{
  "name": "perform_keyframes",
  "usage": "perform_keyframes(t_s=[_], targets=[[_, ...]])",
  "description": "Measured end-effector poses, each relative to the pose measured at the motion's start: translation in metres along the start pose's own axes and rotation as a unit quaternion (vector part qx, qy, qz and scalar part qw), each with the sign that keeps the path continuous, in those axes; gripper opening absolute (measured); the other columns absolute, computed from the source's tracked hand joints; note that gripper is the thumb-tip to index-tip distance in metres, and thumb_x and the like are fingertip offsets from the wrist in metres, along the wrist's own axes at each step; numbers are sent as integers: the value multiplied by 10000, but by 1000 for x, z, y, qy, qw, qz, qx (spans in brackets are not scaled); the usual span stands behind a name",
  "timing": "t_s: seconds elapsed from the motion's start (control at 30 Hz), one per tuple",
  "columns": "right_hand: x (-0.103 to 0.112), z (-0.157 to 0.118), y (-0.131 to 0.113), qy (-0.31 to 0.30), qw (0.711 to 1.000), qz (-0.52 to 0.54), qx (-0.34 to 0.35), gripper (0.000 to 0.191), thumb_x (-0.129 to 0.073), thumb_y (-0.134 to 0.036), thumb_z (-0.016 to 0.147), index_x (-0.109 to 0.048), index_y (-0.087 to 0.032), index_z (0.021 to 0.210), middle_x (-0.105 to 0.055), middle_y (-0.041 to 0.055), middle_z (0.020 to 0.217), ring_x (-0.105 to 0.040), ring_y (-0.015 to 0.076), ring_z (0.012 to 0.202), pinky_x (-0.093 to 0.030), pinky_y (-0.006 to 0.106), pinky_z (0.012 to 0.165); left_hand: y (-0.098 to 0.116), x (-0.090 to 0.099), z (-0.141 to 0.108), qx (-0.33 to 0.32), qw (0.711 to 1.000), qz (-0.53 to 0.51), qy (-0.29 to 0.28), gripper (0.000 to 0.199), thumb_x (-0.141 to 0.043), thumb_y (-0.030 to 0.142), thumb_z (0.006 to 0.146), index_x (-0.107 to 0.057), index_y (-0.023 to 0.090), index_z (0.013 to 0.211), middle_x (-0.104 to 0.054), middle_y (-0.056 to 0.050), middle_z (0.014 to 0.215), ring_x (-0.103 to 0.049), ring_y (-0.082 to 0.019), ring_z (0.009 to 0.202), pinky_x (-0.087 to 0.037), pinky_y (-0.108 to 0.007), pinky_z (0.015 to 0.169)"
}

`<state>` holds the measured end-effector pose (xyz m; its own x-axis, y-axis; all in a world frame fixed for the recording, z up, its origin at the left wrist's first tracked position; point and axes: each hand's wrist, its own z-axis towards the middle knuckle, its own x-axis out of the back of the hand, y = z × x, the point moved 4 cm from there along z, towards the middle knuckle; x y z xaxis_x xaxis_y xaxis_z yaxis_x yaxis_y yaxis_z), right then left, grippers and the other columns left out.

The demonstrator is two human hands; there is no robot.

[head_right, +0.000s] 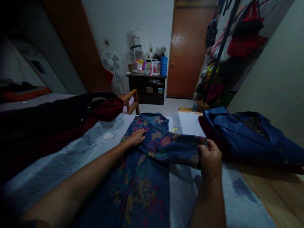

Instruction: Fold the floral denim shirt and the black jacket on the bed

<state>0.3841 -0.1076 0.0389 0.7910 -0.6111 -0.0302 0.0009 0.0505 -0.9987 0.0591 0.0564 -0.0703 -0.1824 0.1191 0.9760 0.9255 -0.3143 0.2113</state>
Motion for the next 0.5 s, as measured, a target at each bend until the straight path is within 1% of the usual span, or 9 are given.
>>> perform_keyframes(t_s=[0.07,0.17,0.23,0.3,0.37,0.43,0.5], targets=[[-7,-8,-12,-21,999,11,21,238,-612,-260,591,-601,-203,822,-547,-41,585,-497,124,482,-425,232,464,7,-4,-15,-5,1000,3,6,504,-375,383,932,-416,198,1399,-363,-111,1526,-310,-236,1412,-252,-409,1141],[-17,-21,-29,-62,997,16,45,253,-620,-268,608,-602,-211,853,-565,-31,625,-517,134,513,-442,238,484,14,-7,-30,-3,999,1,35,485,-338,382,954,-409,213,1402,-357,-101,1531,-285,-236,1423,-191,-440,1161],[-24,-31,-38,-101,993,4,59,257,-630,-270,617,-605,-211,867,-584,-17,663,-537,147,551,-451,242,502,15,-8,-33,2,998,-48,48,478,-367,361,943,-421,208,1392,-348,-102,1536,-258,-239,1432,-142,-455,1172],[-31,-41,-46,-150,986,-11,69,239,-641,-274,630,-602,-211,858,-588,-11,687,-537,149,573,-442,236,507,13,-7,-31,10,991,-125,43,473,-437,338,905,-460,205,1359,-356,-103,1530,-247,-252,1433,-123,-473,1173],[-38,-52,-51,-199,977,-23,78,207,-645,-282,648,-593,-213,835,-572,-18,681,-516,138,572,-419,222,500,9,-4,-23,23,981,-189,34,454,-495,308,858,-516,211,1301,-418,-94,1490,-292,-262,1409,-162,-477,1163],[-46,-64,-56,-256,962,-32,86,179,-639,-289,675,-582,-212,826,-544,-29,664,-492,124,565,-398,210,497,4,2,-11,38,971,-236,31,413,-505,285,834,-567,214,1236,-512,-85,1410,-390,-260,1347,-255,-450,1132],[-56,-76,-58,-330,939,-45,88,153,-613,-285,715,-570,-209,841,-524,-36,665,-484,117,574,-384,202,504,0,7,4,55,951,-302,32,367,-487,270,833,-601,207,1176,-592,-80,1312,-487,-243,1259,-354,-397,1072]])
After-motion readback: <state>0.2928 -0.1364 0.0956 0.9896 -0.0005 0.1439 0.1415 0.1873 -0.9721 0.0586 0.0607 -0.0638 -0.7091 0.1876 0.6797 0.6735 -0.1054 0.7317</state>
